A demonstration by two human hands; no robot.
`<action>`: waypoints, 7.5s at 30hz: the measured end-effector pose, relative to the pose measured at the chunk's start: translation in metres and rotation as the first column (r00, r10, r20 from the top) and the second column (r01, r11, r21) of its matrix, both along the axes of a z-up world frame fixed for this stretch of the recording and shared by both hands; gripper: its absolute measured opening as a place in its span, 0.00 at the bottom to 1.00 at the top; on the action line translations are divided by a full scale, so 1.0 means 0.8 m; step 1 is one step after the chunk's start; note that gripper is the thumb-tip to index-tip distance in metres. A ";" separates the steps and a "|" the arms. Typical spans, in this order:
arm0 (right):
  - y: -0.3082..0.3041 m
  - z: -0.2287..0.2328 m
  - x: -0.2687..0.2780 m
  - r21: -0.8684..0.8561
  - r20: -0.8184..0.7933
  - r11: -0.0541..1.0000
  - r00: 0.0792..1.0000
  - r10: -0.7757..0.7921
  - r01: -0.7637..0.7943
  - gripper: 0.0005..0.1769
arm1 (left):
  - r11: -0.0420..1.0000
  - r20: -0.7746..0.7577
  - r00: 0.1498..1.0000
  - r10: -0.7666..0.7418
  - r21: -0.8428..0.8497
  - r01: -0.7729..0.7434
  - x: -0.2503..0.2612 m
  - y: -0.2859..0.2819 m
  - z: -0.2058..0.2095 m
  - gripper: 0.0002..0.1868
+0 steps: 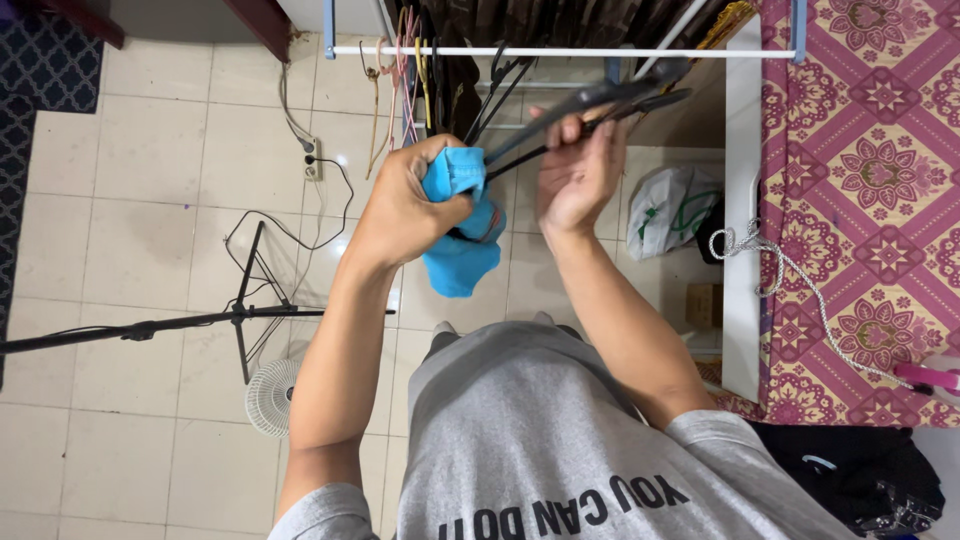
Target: The person irons a blue t-shirt on a patterned table, then hangs it on a drying rack. They then iron a black t-shirt on the same table.
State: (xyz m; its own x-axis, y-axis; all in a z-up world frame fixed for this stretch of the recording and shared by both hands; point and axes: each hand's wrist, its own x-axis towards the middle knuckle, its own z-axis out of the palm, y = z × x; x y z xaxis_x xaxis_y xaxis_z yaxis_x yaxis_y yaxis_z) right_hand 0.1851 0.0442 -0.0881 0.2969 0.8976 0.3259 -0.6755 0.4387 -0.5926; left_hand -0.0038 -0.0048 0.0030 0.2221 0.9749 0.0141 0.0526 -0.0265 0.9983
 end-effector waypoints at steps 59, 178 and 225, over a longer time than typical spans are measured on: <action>-0.042 0.069 0.171 0.312 0.900 0.919 -0.237 -0.367 -0.239 0.06 | 0.884 -0.297 0.833 0.467 0.157 -0.439 -0.034 0.015 -0.059 0.07; -0.093 -0.133 -0.081 -0.796 0.517 0.603 0.573 0.636 0.050 0.10 | 0.986 -0.381 0.923 -0.059 -0.165 -0.005 -0.043 -0.188 -0.240 0.27; -0.017 -0.188 0.092 -0.842 0.402 0.537 0.732 0.550 0.059 0.14 | 0.975 -0.236 0.960 0.153 -0.123 -0.186 0.043 0.163 -0.324 0.10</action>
